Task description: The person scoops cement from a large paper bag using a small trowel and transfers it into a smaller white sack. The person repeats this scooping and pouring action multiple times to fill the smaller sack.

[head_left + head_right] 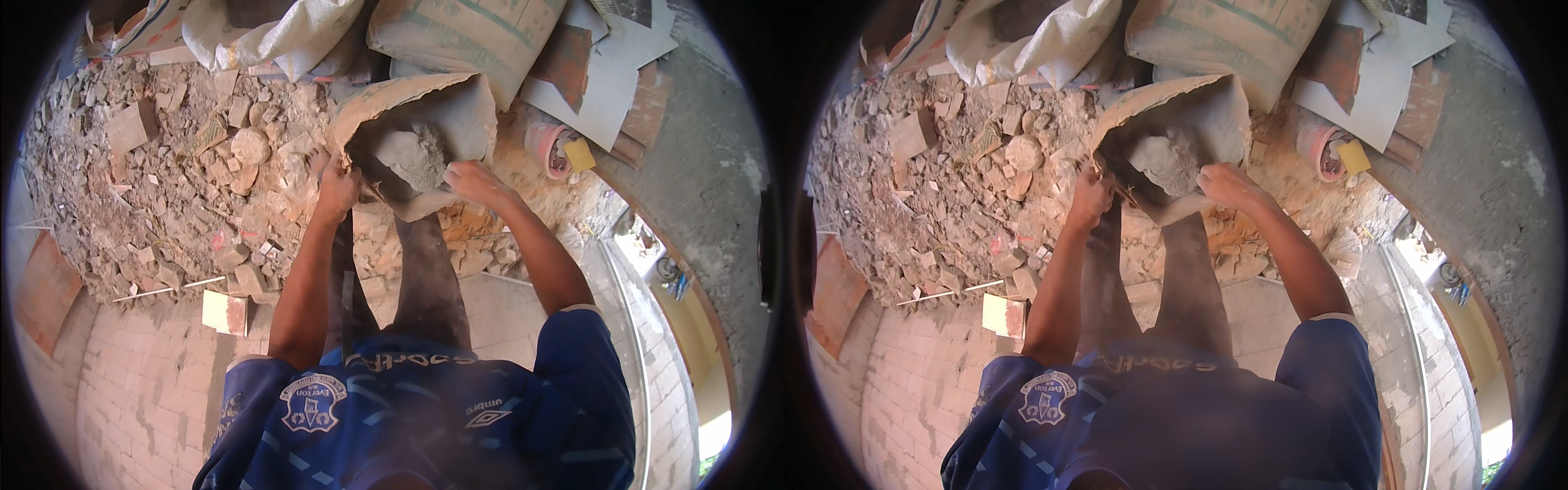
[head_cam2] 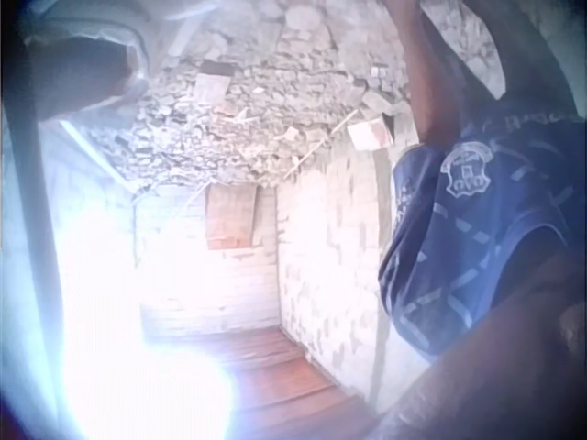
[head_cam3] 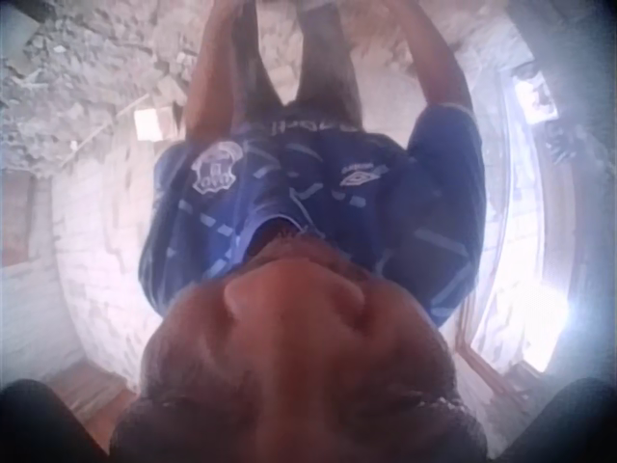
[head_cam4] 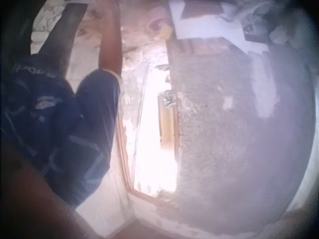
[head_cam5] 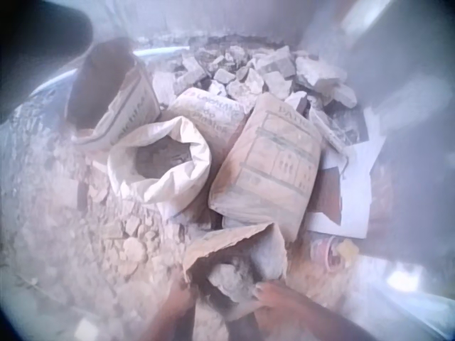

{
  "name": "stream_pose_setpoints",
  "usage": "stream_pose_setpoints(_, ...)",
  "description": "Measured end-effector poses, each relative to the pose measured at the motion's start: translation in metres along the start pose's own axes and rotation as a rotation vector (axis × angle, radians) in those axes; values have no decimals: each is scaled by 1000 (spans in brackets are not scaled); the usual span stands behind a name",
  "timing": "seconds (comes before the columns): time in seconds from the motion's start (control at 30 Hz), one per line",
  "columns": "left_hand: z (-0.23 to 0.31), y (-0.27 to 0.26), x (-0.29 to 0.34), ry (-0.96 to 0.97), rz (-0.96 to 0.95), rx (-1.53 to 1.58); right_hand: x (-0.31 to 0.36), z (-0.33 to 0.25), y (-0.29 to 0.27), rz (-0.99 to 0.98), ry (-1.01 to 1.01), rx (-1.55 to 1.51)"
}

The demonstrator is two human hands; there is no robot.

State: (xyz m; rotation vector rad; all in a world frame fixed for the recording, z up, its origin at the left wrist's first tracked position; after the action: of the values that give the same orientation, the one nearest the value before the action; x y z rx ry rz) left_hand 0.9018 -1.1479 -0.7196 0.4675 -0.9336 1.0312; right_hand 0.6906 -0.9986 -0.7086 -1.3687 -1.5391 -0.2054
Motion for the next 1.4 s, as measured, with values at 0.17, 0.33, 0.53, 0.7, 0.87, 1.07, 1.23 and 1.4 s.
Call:
stream_pose_setpoints(0.17, -7, 3, -6, -66, -20, -15, 17, -3, -32, 36, 73, -55)
stream_pose_setpoints(0.33, -3, 7, -6, -64, 6, -59, 41, -15, -64, 33, 131, -39)
stream_pose_setpoints(0.53, -8, 7, -15, -18, -9, -62, 66, -27, -96, -16, 171, 19)
stream_pose_setpoints(0.7, -16, -5, -30, 330, 144, -345, 69, -77, -132, -12, -213, 237)
stream_pose_setpoints(0.87, -25, -2, -32, 244, 165, -332, 45, -168, -190, -67, -224, 214)
stream_pose_setpoints(1.07, -7, -4, -14, 170, 124, -385, -60, -222, -229, -34, -25, -74)
stream_pose_setpoints(1.23, -11, 0, -15, 208, 133, -369, -180, -281, -234, 9, -256, 405)
stream_pose_setpoints(1.4, -1, 1, -13, 165, 110, -387, -237, -324, -213, 302, -285, 773)
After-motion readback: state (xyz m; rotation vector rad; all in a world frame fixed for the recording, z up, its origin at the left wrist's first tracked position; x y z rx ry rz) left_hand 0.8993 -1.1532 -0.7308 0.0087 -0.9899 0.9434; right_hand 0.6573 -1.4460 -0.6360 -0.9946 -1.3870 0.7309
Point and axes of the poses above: each hand's wrist, its own x-axis away from the middle knuckle, its own y-axis out of the palm, z = x × y, the point moved 9 cm from there along -x, towards the middle knuckle, and after that the axes turned 10 degrees about z, right-handed, at the moved point
